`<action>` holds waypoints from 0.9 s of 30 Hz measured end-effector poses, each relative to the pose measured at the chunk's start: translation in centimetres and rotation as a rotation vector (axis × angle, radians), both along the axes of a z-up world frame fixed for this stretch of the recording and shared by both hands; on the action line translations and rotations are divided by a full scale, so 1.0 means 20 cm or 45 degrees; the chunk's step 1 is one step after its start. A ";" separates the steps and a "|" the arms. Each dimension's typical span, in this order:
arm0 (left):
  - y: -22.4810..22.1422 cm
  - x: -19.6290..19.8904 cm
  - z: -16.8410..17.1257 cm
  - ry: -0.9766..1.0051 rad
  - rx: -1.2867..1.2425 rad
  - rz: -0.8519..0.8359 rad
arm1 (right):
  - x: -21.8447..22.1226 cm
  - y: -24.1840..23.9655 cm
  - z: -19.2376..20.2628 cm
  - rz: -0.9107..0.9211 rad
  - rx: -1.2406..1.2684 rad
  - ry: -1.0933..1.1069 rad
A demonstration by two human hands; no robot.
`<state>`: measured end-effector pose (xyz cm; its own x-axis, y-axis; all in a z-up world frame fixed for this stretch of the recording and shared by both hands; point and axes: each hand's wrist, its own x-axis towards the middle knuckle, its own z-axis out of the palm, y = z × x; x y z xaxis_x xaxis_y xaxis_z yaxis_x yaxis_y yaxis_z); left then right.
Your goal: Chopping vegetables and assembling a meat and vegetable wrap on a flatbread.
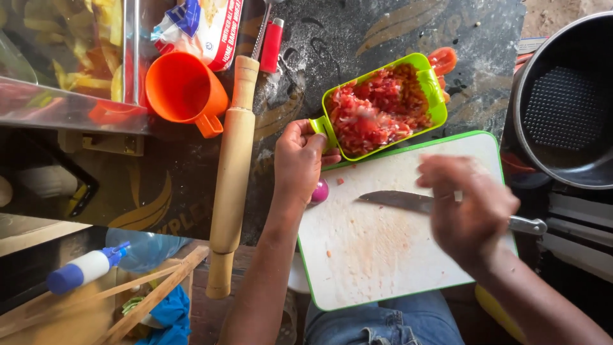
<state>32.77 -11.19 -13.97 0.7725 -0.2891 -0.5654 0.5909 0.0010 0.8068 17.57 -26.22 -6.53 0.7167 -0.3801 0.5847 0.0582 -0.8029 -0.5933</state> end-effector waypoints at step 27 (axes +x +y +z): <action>-0.03 0.04 0.11 -0.009 0.217 -0.060 | 0.13 -0.09 0.02 0.663 -0.175 0.420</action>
